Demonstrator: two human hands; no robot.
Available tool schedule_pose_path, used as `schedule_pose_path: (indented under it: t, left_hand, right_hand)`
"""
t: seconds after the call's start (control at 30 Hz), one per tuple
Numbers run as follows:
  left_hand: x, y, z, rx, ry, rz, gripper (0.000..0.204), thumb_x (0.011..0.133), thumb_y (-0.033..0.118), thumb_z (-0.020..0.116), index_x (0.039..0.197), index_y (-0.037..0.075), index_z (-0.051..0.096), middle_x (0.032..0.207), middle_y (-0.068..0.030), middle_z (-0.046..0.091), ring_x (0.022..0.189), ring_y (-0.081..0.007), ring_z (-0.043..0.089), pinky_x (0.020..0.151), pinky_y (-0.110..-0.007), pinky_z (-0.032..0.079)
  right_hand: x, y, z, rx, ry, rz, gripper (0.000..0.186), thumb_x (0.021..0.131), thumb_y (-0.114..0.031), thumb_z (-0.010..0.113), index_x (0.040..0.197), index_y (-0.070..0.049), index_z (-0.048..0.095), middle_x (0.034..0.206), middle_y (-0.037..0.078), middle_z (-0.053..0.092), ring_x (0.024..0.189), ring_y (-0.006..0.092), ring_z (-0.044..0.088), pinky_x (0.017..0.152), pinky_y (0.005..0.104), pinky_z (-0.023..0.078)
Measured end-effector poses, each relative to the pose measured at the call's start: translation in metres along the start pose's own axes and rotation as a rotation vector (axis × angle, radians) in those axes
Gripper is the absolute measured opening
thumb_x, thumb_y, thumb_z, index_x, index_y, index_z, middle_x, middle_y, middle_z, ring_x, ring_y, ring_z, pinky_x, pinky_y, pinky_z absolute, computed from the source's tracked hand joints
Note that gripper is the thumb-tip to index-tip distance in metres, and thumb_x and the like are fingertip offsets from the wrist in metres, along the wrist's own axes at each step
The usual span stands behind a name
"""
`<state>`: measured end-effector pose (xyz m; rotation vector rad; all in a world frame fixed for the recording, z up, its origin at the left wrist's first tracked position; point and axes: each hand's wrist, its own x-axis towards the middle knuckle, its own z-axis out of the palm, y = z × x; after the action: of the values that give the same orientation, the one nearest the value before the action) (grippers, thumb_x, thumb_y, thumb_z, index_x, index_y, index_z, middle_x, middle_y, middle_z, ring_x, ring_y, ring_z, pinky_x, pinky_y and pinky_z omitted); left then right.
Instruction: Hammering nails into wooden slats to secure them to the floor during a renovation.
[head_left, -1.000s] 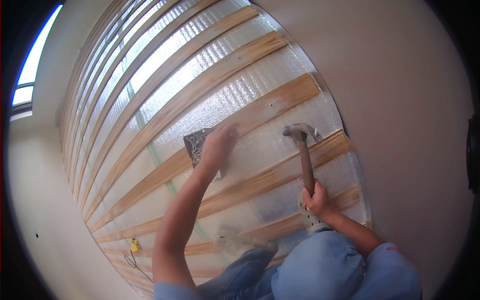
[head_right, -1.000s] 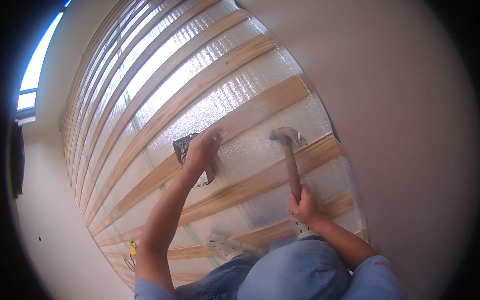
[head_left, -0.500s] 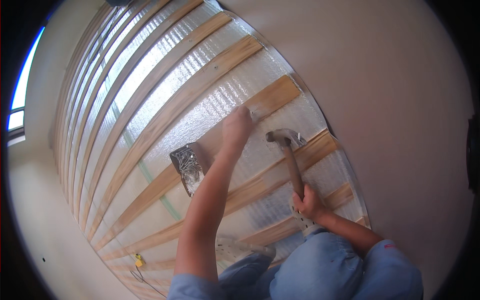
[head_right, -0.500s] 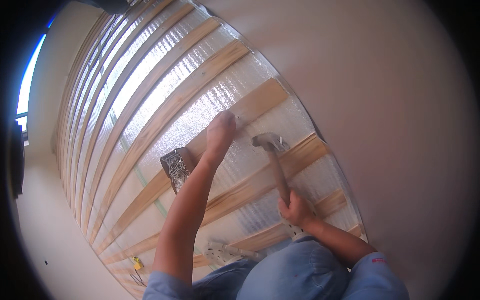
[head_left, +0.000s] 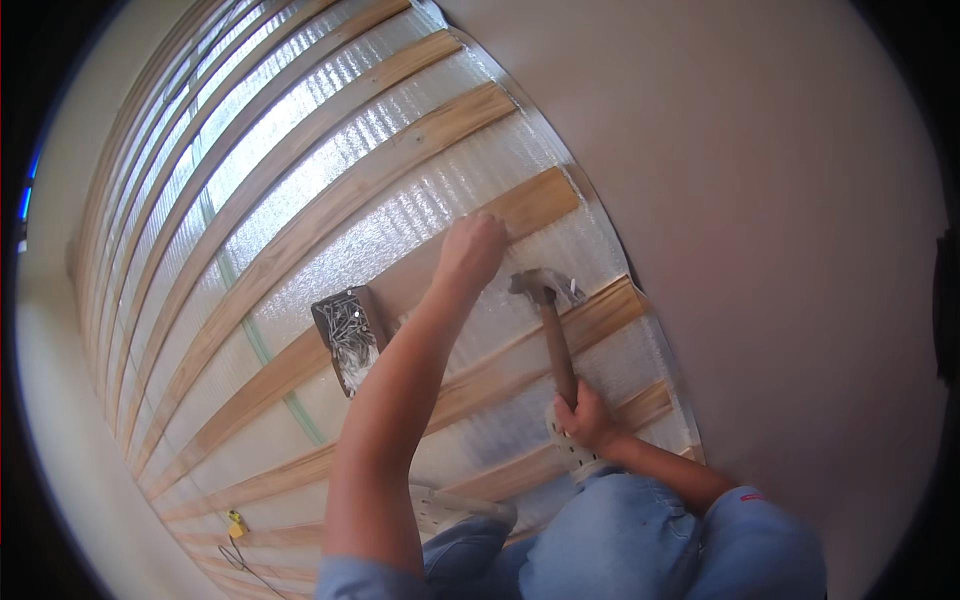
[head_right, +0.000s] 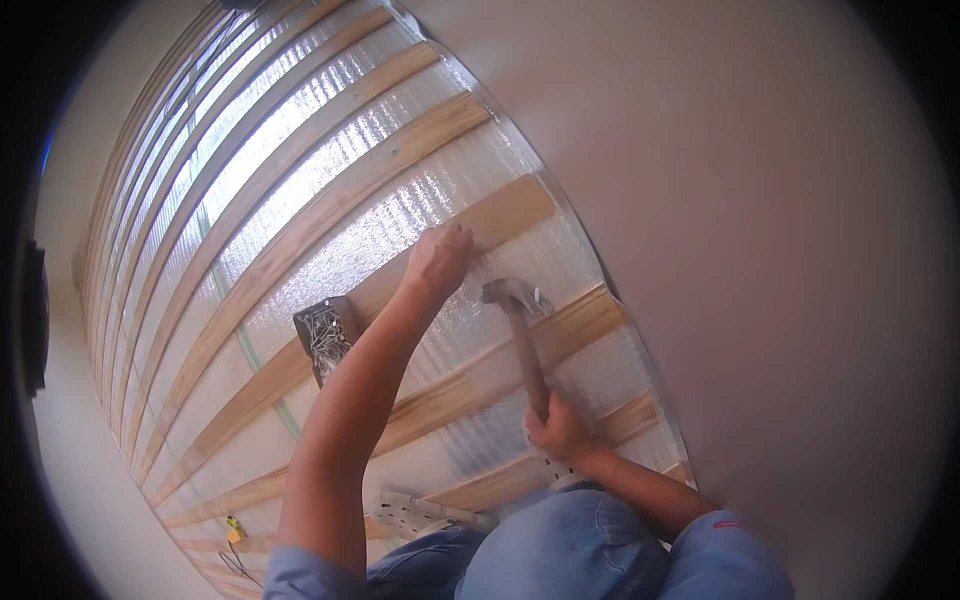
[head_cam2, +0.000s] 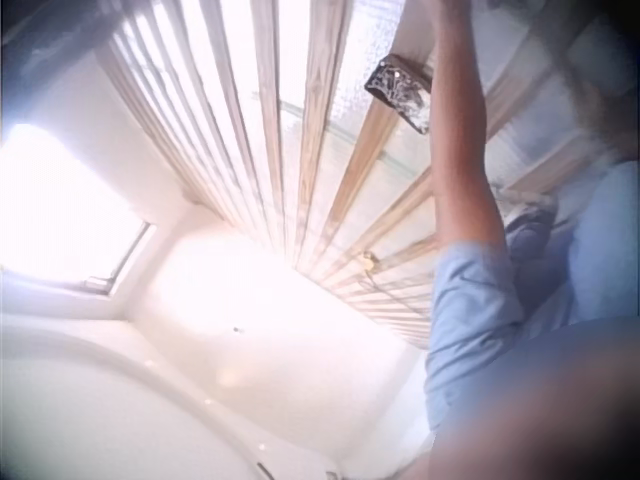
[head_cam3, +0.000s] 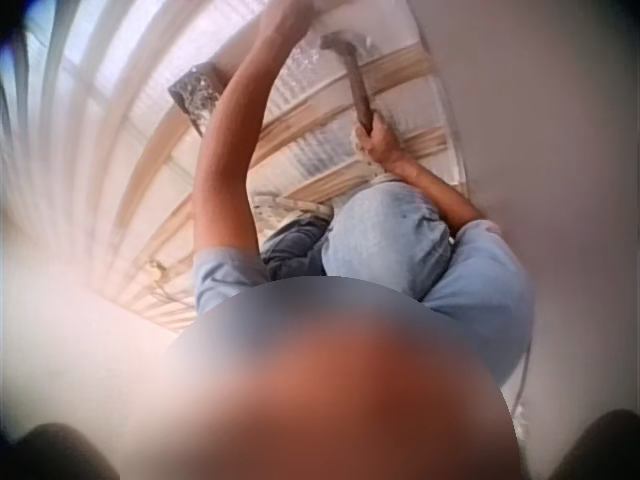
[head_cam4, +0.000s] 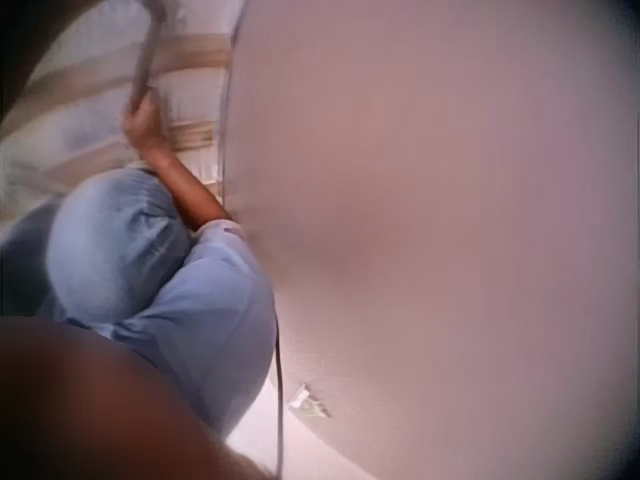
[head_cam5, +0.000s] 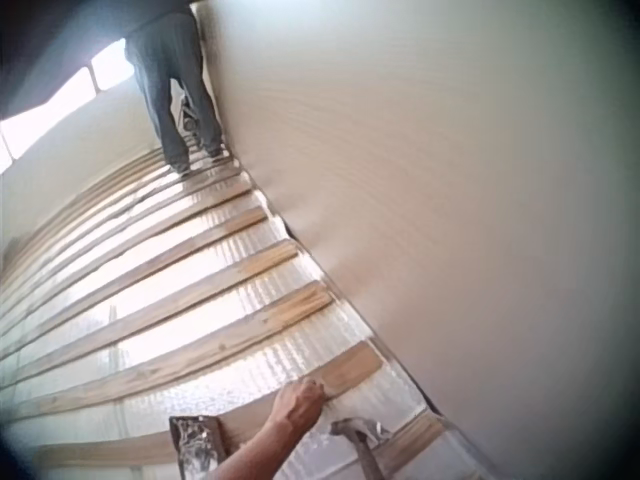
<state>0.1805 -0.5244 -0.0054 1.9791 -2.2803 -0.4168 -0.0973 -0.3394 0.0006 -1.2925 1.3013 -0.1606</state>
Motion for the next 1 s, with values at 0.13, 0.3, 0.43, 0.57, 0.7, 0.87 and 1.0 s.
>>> schedule_pose_path:
  t: [0.13,0.3,0.43,0.57,0.7,0.87,1.0]
  left_hand:
    - [-0.013,-0.007,-0.002,-0.013,-0.009,-0.051,0.02,0.087,0.014,0.055,0.1,0.003,0.066,0.092,-0.016,0.065,0.089,-0.0351,0.066,0.078,-0.044,0.053]
    - [-0.053,-0.025,-0.024,-0.14,-0.04,-0.343,0.068,0.082,0.029,0.073,0.141,0.006,0.046,0.12,-0.0218,0.057,0.106,-0.0371,0.059,0.091,-0.043,0.049]
    - [-0.086,-0.051,-0.017,-0.024,0.013,-0.225,0.08,0.073,0.031,0.081,0.142,0.011,0.046,0.127,-0.0184,0.05,0.117,-0.0377,0.05,0.095,-0.048,0.044]
    - [-0.093,-0.056,-0.002,0.022,0.078,-0.242,0.081,0.072,0.029,0.081,0.143,0.016,0.046,0.12,-0.0161,0.052,0.111,-0.0345,0.051,0.095,-0.044,0.043]
    - [-0.089,-0.053,0.001,0.009,0.061,-0.26,0.081,0.072,0.028,0.081,0.144,0.017,0.046,0.119,-0.0158,0.053,0.112,-0.035,0.051,0.096,-0.044,0.042]
    - [-0.091,-0.052,0.001,-0.006,0.043,-0.291,0.081,0.071,0.025,0.081,0.144,0.016,0.047,0.12,-0.0162,0.052,0.113,-0.0351,0.05,0.096,-0.044,0.041]
    - [-0.092,-0.051,0.001,-0.013,0.057,-0.273,0.082,0.071,0.026,0.081,0.144,0.016,0.046,0.12,-0.0158,0.051,0.114,-0.0347,0.049,0.096,-0.044,0.041]
  right_hand:
    - [-0.004,-0.025,-0.002,0.108,-0.018,-0.038,0.022,0.095,-0.019,0.059,0.099,0.002,0.052,0.06,0.007,0.061,0.054,0.0158,0.064,0.055,0.0322,0.052]
    - [-0.007,-0.039,-0.012,0.059,0.006,0.005,0.02,0.096,-0.018,0.057,0.095,0.002,0.053,0.06,0.006,0.06,0.053,0.0154,0.063,0.054,0.0313,0.051]
    - [0.003,-0.051,-0.028,-0.057,-0.02,-0.127,0.021,0.097,-0.02,0.056,0.094,0.001,0.053,0.061,0.007,0.061,0.052,0.0153,0.063,0.052,0.0307,0.049]
    - [0.018,-0.078,-0.035,0.062,-0.015,-0.288,0.025,0.098,-0.022,0.053,0.102,0.003,0.054,0.065,0.01,0.061,0.057,0.0194,0.063,0.055,0.0339,0.05]
    - [0.045,-0.071,-0.035,0.014,0.078,-0.394,0.024,0.099,-0.022,0.05,0.104,0.001,0.053,0.066,0.011,0.061,0.056,0.0197,0.063,0.054,0.0348,0.05]
    - [0.081,-0.068,-0.043,-0.283,0.012,-0.214,0.03,0.1,-0.028,0.05,0.107,0.0,0.056,0.071,0.015,0.063,0.061,0.0271,0.066,0.057,0.039,0.051]
    - [0.063,-0.087,-0.049,-0.102,0.003,-0.151,0.036,0.099,-0.031,0.051,0.113,0.001,0.056,0.081,0.025,0.065,0.08,0.047,0.063,0.069,0.0496,0.05]
